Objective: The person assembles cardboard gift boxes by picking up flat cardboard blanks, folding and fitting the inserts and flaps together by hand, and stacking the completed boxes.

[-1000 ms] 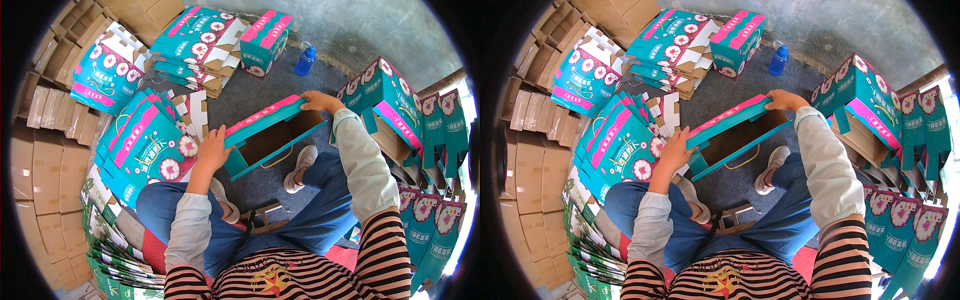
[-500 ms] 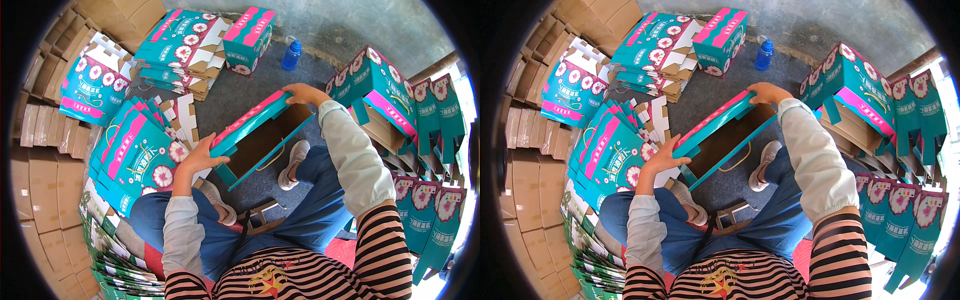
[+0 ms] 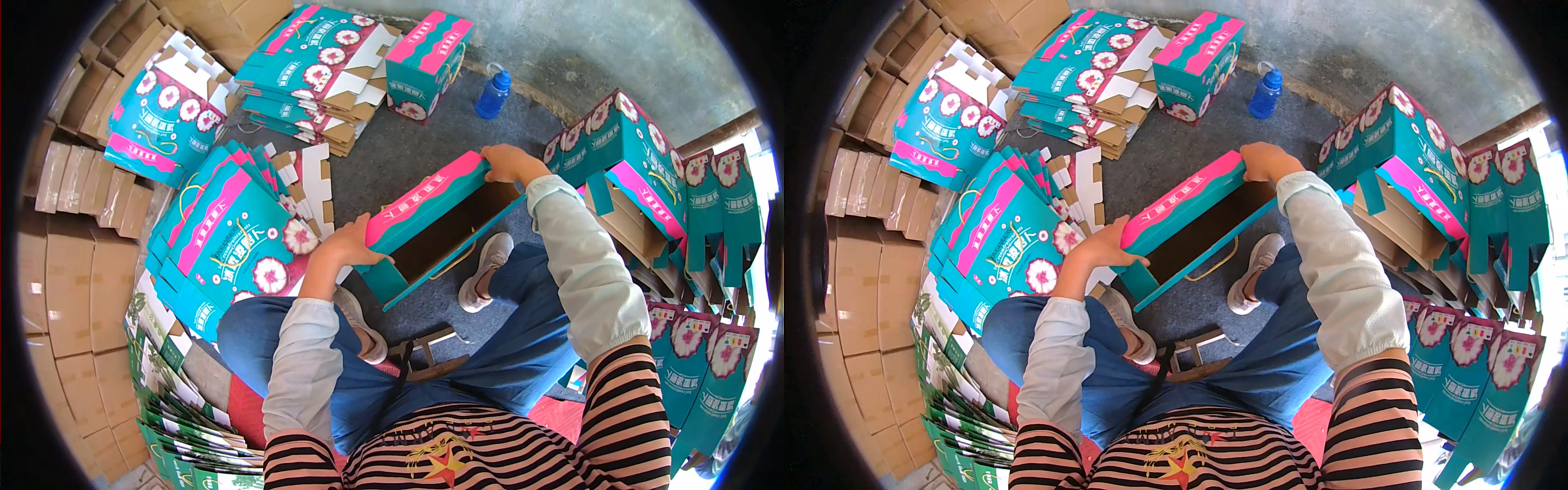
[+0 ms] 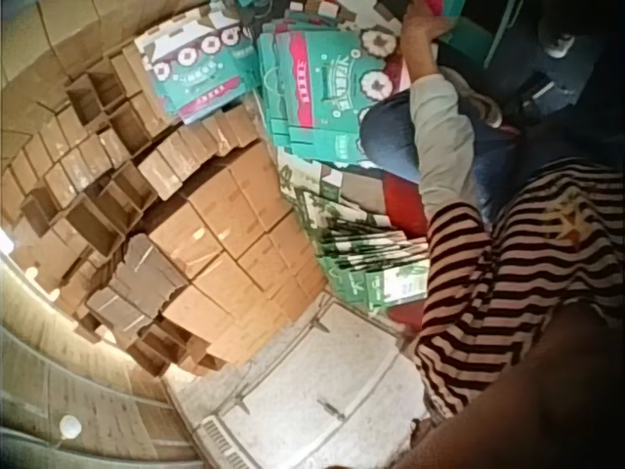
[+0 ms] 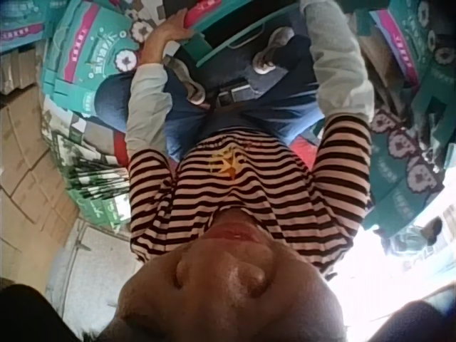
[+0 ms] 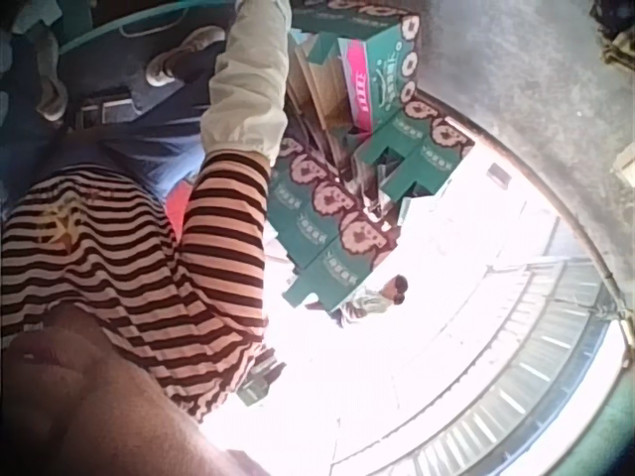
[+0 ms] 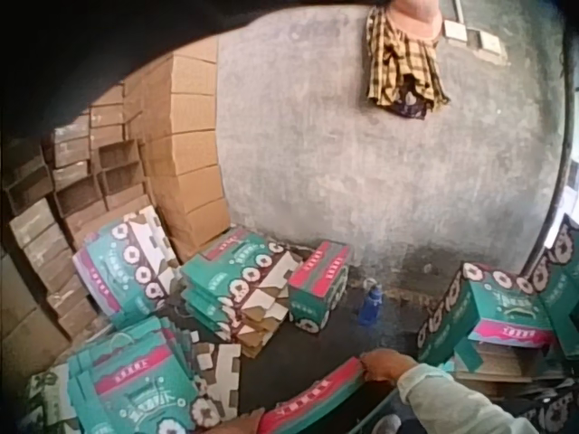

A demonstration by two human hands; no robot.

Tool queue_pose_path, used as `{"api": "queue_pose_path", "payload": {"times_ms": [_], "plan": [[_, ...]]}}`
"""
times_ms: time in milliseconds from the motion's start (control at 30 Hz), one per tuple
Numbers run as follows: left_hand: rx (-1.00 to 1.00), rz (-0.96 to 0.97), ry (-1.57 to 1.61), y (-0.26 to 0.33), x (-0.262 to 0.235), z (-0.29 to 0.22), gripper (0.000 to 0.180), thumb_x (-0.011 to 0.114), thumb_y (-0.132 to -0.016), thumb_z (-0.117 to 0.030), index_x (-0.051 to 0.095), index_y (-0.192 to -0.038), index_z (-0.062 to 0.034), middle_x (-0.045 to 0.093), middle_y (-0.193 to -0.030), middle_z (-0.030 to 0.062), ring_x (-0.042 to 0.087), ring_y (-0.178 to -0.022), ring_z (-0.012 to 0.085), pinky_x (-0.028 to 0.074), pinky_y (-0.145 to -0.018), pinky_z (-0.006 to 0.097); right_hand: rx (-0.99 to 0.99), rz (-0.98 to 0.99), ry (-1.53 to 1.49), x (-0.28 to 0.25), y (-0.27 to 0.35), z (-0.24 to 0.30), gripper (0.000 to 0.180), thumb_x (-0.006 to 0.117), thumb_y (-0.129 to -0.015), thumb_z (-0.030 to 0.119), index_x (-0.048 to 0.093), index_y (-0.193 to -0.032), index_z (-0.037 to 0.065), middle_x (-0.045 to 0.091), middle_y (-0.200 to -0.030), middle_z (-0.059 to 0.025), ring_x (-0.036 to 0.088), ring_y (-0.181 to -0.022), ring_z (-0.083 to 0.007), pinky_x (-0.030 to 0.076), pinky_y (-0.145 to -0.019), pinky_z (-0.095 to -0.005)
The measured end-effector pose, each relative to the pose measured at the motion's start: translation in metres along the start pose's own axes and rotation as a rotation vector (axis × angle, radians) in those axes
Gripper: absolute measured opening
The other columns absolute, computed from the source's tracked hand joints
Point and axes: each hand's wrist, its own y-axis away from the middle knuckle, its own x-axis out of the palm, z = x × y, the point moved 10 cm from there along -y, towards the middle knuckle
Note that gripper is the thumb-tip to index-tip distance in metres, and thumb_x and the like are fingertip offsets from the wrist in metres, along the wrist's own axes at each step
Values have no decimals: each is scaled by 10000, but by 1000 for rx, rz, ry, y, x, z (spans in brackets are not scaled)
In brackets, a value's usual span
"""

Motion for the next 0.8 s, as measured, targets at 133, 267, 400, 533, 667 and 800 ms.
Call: {"api": "queue_pose_path", "payload": {"times_ms": [133, 267, 400, 533, 667, 800], "plan": [[-104, 65, -63, -10, 6, 3, 1067, 773, -535, -455, 240, -1329, 18, 458, -1203, 271, 476, -1114, 364, 396, -931, 389, 46, -86, 236, 6, -1, 14, 229, 597, -738, 130, 633, -944, 37, 632, -954, -147, 606, -919, -300, 495, -756, -374], [-162, 30, -144, -9, 4, 4, 898, 746, -574, -407, 308, -1251, -12, 488, -1156, 247, 526, -1050, 365, 438, -880, 414, 9, -221, 320, 0, 0, 29, 161, 553, -760, 94, 652, -880, 55, 644, -910, -140, 628, -867, -286, 508, -721, -361], [-99, 17, -47, -12, 10, 4, 1095, 755, -532, -520, 228, -1336, 6, 450, -1202, 272, 462, -1120, 384, 403, -921, 407, 40, -230, 282, -2, 2, 24, 155, 552, -761, 97, 646, -878, 57, 647, -899, -137, 630, -855, -292, 506, -716, -363], [-60, -96, 15, -6, 3, 1, 1126, 704, -564, -590, 180, -1369, -3, 344, -1298, 279, 369, -1207, 386, 344, -983, 412, 28, -199, 280, 3, -1, 26, 152, 556, -757, 98, 640, -876, 55, 647, -902, -135, 628, -855, -297, 504, -719, -364], [-38, -140, 128, -6, 2, 6, 1058, 671, -623, -577, 197, -1366, 9, 324, -1320, 275, 322, -1245, 373, 296, -1018, 406, 6, -198, 290, 4, -1, 30, 152, 564, -752, 101, 632, -877, 49, 641, -905, -147, 625, -862, -300, 503, -719, -364], [90, -133, 207, -7, 1, 6, 1015, 666, -624, -551, 223, -1367, -20, 368, -1289, 264, 381, -1195, 393, 339, -982, 412, 31, -201, 288, 5, 1, 31, 152, 563, -753, 103, 630, -876, 44, 636, -918, -150, 624, -874, -289, 504, -717, -362]]}}
